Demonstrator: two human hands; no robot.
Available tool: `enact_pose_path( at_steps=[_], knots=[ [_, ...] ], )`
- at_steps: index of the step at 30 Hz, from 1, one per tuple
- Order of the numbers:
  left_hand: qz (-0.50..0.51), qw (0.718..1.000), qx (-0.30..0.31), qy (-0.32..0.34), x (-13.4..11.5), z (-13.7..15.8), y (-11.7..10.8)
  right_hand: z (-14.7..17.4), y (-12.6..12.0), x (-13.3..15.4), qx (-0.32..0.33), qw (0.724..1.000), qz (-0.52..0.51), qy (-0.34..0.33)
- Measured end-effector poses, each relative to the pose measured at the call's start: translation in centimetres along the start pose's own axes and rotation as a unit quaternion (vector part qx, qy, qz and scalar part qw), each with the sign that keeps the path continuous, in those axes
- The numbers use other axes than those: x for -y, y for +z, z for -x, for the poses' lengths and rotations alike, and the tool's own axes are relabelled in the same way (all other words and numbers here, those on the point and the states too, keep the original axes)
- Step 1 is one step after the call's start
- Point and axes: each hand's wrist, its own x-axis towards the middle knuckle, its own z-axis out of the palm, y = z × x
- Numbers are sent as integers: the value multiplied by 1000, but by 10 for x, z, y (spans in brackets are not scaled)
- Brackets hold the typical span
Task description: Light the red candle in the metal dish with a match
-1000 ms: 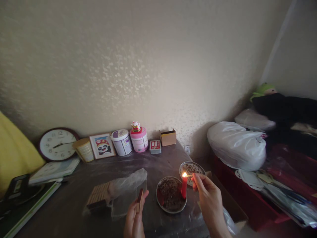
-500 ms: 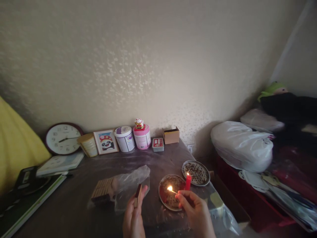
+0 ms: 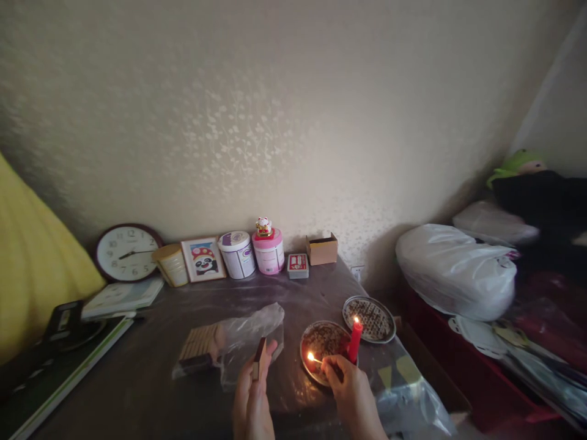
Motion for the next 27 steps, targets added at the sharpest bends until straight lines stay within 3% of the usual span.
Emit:
enact_pose_path(
  at_steps=[18,27],
  knots=[
    [10,1000,-16,-14,-4,-2,0,-3,5,2,-9,997,83,-2],
    [-9,999,-32,-18,-10,-1,5,-2,5,2,-5,999,45,2]
  ],
)
